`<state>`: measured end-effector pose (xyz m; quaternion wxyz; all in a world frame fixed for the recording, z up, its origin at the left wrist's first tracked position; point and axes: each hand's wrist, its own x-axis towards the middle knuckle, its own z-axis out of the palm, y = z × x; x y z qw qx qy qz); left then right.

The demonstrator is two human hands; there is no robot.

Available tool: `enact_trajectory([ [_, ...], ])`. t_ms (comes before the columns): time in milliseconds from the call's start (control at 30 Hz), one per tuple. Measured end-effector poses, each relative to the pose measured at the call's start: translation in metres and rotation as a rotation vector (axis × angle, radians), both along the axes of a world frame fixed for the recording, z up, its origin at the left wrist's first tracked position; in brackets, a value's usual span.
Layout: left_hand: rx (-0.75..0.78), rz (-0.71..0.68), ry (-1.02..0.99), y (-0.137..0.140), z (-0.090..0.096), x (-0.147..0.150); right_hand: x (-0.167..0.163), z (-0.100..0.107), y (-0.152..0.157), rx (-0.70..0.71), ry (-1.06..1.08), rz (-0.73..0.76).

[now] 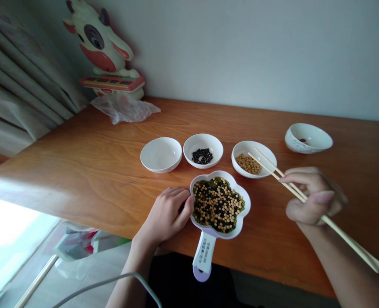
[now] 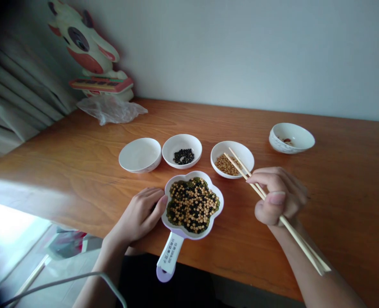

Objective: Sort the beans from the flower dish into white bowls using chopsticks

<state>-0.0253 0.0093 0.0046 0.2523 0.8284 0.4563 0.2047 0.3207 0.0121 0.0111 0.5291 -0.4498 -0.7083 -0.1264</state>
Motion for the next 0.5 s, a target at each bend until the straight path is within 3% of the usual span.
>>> enact_trajectory([
  [100,-0.002,0.003,-0.002,0.000,-0.001,0.000,-0.002,-0.001,0.000,-0.051,0.071,0.029],
  [300,-0.006,0.002,-0.004,0.000,-0.002,-0.001,-0.018,-0.004,-0.001,-0.149,0.381,0.302],
  [500,-0.009,0.004,0.004,0.000,-0.004,-0.001,-0.037,-0.007,-0.012,-0.274,0.310,0.486],
])
